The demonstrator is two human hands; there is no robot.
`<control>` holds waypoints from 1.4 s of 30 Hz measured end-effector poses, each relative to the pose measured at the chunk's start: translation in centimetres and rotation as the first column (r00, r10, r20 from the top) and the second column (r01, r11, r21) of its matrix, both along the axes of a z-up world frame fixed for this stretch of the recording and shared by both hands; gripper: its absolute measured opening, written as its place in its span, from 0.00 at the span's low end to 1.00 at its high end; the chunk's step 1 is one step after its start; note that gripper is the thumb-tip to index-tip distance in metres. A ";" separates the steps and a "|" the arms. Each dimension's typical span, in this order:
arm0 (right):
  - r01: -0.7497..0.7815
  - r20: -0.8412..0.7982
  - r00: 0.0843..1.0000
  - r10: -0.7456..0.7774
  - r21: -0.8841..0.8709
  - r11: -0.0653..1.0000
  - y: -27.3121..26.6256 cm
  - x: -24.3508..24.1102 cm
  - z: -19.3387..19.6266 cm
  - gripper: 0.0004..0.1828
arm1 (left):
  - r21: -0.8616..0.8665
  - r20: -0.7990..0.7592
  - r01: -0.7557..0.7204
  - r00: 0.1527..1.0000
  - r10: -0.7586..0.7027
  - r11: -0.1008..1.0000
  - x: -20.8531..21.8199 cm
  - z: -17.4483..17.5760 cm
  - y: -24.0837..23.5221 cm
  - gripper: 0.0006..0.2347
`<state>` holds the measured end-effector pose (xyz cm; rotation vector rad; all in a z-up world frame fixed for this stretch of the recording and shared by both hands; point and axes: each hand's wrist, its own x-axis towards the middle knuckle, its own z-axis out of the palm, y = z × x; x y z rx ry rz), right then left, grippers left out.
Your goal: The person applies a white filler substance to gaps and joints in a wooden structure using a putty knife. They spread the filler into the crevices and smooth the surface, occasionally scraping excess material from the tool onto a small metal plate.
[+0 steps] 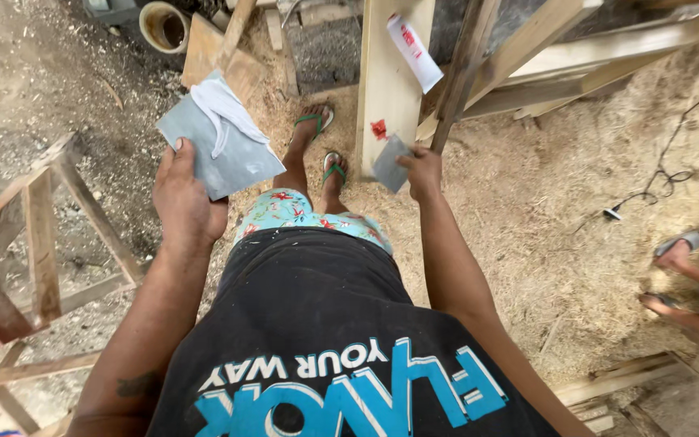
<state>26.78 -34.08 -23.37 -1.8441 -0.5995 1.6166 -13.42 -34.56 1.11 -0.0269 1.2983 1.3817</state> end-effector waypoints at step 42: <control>-0.692 0.681 0.717 0.151 0.720 0.040 0.4 -11.2 43.4 0.18 | 0.450 -0.761 0.591 0.646 -0.059 0.670 9.0 7.5 -5.4 0.20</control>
